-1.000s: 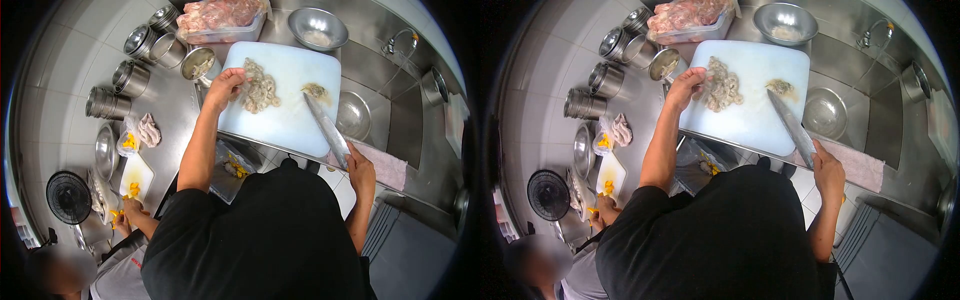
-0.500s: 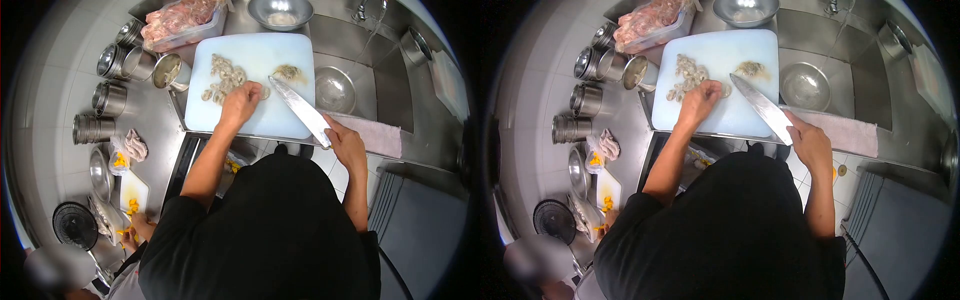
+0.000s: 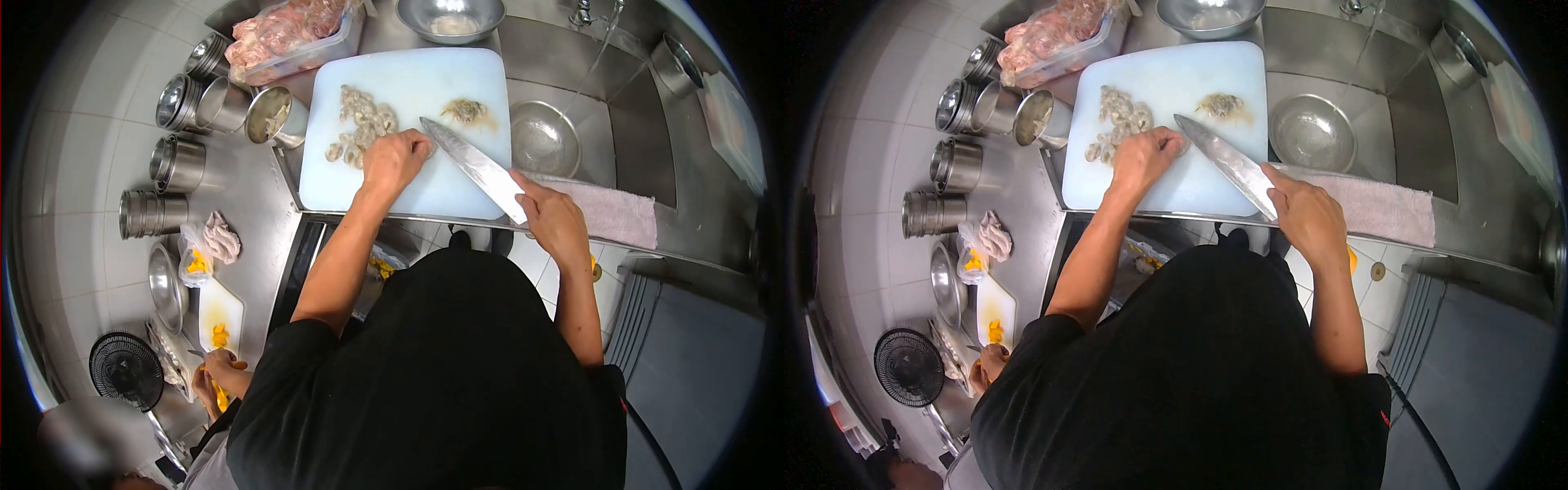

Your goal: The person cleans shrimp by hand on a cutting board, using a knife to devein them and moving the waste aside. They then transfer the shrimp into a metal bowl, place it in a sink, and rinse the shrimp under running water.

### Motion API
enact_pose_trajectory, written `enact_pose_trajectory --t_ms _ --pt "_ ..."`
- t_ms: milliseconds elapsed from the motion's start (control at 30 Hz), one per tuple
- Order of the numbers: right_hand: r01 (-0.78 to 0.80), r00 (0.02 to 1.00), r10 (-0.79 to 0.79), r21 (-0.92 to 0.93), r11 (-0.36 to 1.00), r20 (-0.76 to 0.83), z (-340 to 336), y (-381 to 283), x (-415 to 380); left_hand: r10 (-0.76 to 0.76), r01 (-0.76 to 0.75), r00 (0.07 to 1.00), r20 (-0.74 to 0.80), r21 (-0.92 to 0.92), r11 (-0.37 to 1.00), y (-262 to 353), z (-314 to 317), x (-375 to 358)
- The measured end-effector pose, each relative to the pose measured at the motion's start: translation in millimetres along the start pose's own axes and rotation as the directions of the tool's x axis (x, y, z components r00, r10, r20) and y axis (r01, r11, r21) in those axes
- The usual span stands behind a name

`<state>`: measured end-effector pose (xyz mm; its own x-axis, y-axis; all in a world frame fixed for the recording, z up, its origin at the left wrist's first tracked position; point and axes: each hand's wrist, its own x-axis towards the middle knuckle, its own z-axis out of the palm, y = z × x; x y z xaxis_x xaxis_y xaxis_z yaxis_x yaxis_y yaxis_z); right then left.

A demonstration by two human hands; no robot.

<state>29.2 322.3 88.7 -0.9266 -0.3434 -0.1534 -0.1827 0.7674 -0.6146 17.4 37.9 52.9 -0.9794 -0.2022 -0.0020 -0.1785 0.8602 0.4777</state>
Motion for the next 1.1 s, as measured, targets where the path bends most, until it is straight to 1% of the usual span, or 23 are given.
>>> enact_pose_trajectory --t_ms 67,167,200,267,400,500,600,667,767,867,967,1100 --pt "0.022 0.999 -0.023 -0.05 0.999 -0.024 1 2 -6 0.011 -0.012 1.0 -0.024 -0.024 1.0 -4 3 0" --pt "-0.005 1.0 0.005 -0.017 1.0 0.019 -3 1 -15 0.015 -0.018 0.998 -0.059 -0.059 0.998 -8 8 -2" --pt "0.004 1.0 -0.004 -0.034 0.999 0.011 -2 2 -18 0.013 -0.018 0.997 -0.071 -0.072 0.997 -9 9 -3" --pt "0.022 1.0 -0.022 -0.069 0.997 0.0 1 7 -24 -0.015 0.008 0.996 -0.088 -0.087 0.996 -9 11 -3" --pt "0.014 1.0 -0.013 -0.058 0.998 0.02 -1 6 -40 -0.063 0.051 0.993 -0.097 -0.125 0.991 -8 16 -1" --pt "-0.016 0.999 0.019 -0.076 0.997 0.043 -6 4 -54 -0.108 0.102 0.993 -0.038 -0.121 0.987 -6 14 -1" --pt "-0.022 0.998 0.029 -0.126 0.992 0.05 -7 6 -65 -0.134 0.13 0.991 -0.023 -0.128 0.983 -7 15 1" --pt "-0.026 0.997 0.037 -0.157 0.987 0.071 -9 8 -70 -0.125 0.12 0.992 -0.032 -0.125 0.985 -8 16 2" --pt "0.022 0.996 -0.006 -0.182 0.983 0.084 -13 12 -74 -0.108 0.104 0.994 -0.028 -0.113 0.988 -8 16 3" --pt "0.026 0.998 -0.014 -0.173 0.985 0.069 -15 18 -73 -0.088 0.086 0.996 -0.013 -0.114 0.99 -10 17 5" --pt "-0.04 0.997 0.052 -0.196 0.98 0.056 -21 7 -63 -0.093 0.094 0.996 0.017 -0.13 0.987 -7 12 6" --pt "0.025 0.999 -0.027 -0.15 0.988 -0.017 -8 12 -55 -0.099 0.103 0.995 0.031 -0.133 0.986 -8 13 7"
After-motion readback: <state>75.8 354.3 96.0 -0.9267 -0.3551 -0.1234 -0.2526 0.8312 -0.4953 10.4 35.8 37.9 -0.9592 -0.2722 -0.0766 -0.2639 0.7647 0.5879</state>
